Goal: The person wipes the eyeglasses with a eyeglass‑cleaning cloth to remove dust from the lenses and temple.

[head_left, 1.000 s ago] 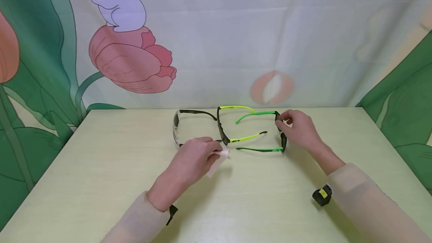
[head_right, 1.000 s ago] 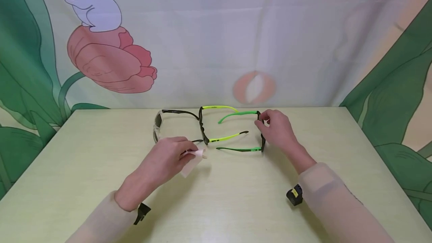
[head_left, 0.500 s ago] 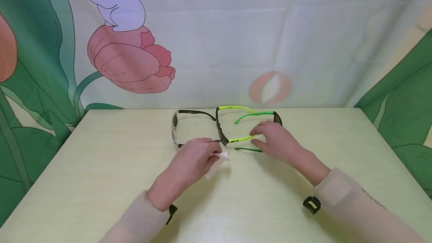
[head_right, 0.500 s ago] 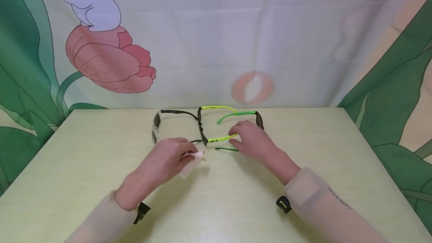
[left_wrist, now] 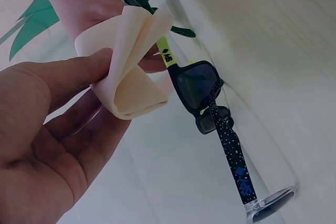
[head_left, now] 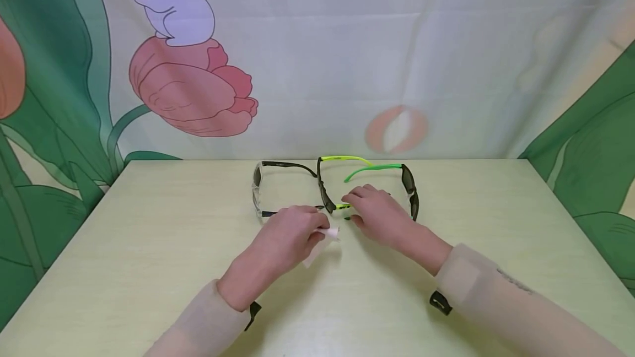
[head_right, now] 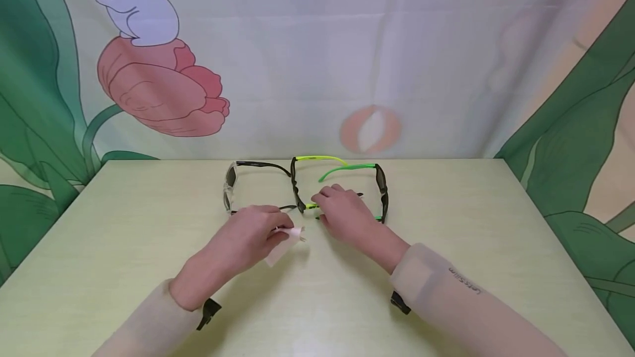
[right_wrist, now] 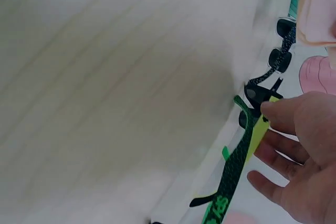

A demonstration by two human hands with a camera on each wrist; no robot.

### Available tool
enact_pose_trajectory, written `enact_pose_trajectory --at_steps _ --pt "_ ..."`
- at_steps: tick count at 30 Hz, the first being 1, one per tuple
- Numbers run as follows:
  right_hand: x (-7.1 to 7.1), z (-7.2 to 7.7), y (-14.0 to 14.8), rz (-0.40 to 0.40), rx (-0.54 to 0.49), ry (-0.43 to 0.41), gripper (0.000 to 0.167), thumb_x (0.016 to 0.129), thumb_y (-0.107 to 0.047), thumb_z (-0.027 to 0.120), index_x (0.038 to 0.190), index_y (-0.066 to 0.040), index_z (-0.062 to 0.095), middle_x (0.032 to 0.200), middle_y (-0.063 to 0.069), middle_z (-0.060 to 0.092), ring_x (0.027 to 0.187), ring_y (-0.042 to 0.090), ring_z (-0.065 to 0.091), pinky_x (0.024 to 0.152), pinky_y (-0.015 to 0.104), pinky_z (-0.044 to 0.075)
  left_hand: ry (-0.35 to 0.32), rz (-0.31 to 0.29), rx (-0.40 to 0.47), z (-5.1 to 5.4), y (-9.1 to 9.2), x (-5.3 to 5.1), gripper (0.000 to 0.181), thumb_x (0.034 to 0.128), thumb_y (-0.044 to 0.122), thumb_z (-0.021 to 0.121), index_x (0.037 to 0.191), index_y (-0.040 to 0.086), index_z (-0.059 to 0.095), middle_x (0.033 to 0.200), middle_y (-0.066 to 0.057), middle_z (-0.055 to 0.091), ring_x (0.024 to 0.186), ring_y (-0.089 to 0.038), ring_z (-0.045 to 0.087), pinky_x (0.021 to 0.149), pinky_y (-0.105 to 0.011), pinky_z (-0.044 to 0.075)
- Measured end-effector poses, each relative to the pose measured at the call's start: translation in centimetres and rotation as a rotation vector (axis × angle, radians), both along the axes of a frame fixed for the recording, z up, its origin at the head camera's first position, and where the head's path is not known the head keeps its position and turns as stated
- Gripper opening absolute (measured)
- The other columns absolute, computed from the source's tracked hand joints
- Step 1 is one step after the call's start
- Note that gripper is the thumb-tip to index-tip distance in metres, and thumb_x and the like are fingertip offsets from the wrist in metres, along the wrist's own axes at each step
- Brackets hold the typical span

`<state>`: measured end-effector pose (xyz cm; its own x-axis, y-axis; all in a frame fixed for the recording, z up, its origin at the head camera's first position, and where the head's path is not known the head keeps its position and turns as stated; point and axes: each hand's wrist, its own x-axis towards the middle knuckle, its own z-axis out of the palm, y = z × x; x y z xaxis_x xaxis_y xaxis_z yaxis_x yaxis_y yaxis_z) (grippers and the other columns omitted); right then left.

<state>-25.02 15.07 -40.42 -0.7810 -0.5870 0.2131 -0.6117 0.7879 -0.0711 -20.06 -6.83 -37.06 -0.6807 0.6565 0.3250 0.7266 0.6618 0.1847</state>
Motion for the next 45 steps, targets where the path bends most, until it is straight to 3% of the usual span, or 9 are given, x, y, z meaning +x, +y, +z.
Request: enact_pose_trajectory --at_steps 10,18,25,31,38,45 --pt "-0.4 -0.7 -1.0 0.006 0.097 0.093 0.018 0.092 -0.001 0.072 0.11 -0.004 0.071 0.105 0.01 0.068 0.098 0.029 0.063 0.07 0.039 0.056 0.032 -0.06 0.04 -0.1 0.2 0.3 0.011 0.0848 0.001 0.082 0.089 0.008 0.075 0.08 0.001 0.067 0.069 -0.015 0.063 0.062 -0.027 0.054" --pt "-0.4 -1.3 -1.5 -0.034 0.138 0.137 0.012 0.096 -0.009 0.071 0.108 -0.008 0.071 0.101 0.007 0.067 0.094 0.027 0.061 0.068 0.037 0.052 0.01 -0.053 0.011 -0.2 0.2 0.4 0.011 0.0855 -0.001 0.081 0.091 0.008 0.076 0.082 0.001 0.067 0.072 -0.015 0.065 0.065 -0.025 0.054" --pt "-0.5 -1.1 -1.6 -0.005 0.091 0.179 0.006 0.092 -0.005 0.075 0.091 -0.011 0.073 0.089 0.004 0.062 0.083 0.025 0.059 0.06 0.036 0.05 0.01 -0.036 -0.004 -0.3 -0.1 0.5 0.012 0.085 0.001 0.082 0.089 0.01 0.076 0.08 0.002 0.067 0.071 -0.014 0.065 0.065 -0.025 0.054" --pt "-0.5 -0.7 -1.6 0.011 0.101 0.168 0.009 0.091 -0.002 0.075 0.09 -0.011 0.072 0.084 0.003 0.062 0.077 0.023 0.059 0.055 0.033 0.048 0.0 -0.021 -0.009 -0.1 -0.3 0.4 0.011 0.0862 0.003 0.081 0.09 0.011 0.076 0.082 0.002 0.068 0.072 -0.015 0.065 0.066 -0.026 0.055" --pt "-0.3 0.0 -0.9 0.043 0.051 0.165 0.02 0.09 0.006 0.072 0.103 -0.009 0.074 0.093 0.003 0.067 0.087 0.023 0.064 0.058 0.034 0.055 0.0 0.015 0.016 0.0 -0.6 0.3 0.011 0.0853 0.003 0.083 0.091 0.011 0.077 0.081 0.001 0.068 0.071 -0.016 0.065 0.065 -0.028 0.055" --pt "0.2 1.2 0.0 0.031 -0.05 0.15 0.017 0.094 -0.008 0.076 0.111 -0.01 0.074 0.106 0.003 0.071 0.103 0.023 0.068 0.069 0.037 0.06 0.017 0.057 0.081 -0.1 -0.9 -0.1 0.013 0.0841 0.001 0.084 0.09 0.01 0.077 0.079 0.002 0.066 0.07 -0.014 0.063 0.064 -0.026 0.054"
